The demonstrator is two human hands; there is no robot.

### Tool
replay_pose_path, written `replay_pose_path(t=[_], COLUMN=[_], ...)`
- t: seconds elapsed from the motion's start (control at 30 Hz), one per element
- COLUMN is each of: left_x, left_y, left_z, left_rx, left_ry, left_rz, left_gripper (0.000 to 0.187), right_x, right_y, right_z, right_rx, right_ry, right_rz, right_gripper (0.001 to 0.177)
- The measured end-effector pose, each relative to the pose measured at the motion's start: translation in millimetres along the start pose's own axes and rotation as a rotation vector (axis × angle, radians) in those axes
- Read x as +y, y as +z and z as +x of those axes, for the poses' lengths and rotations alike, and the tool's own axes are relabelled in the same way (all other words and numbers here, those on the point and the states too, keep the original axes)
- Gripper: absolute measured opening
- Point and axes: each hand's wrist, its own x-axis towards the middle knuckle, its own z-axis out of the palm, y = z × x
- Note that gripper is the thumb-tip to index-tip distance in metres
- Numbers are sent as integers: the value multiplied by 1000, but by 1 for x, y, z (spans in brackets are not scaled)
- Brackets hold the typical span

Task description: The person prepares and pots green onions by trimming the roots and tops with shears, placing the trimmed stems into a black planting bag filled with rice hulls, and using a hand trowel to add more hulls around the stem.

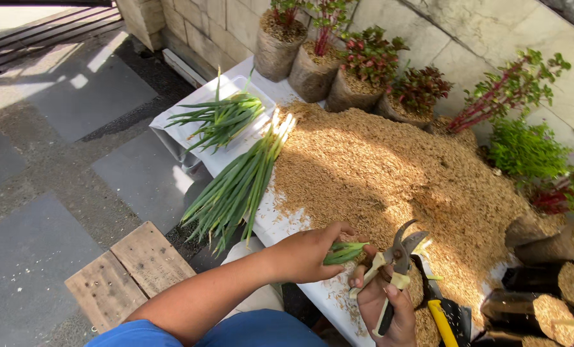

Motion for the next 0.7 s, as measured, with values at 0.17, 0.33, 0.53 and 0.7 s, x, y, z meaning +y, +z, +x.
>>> replay_pose_path(t=[0.17,0.33,0.53,0.7], left_x=[-35,-50,-101,-237], left_y=[-37,-97,-198,-246], left_z=[-44,-76,-49,52], left_rx=[68,189,465,588], left_ry=[-122,-201,-156,-282], left_rz=[46,112,321,690], left_gripper=[65,46,58,30], right_x=[31,76,109,125], right_y=[3,3,-15,-35], right_z=[50,92,116,105], right_rx=[-44,-147,-95,176], right_ry=[93,95,173,350], right_rz=[-5,76,4,-242], right_gripper=[50,39,67,81])
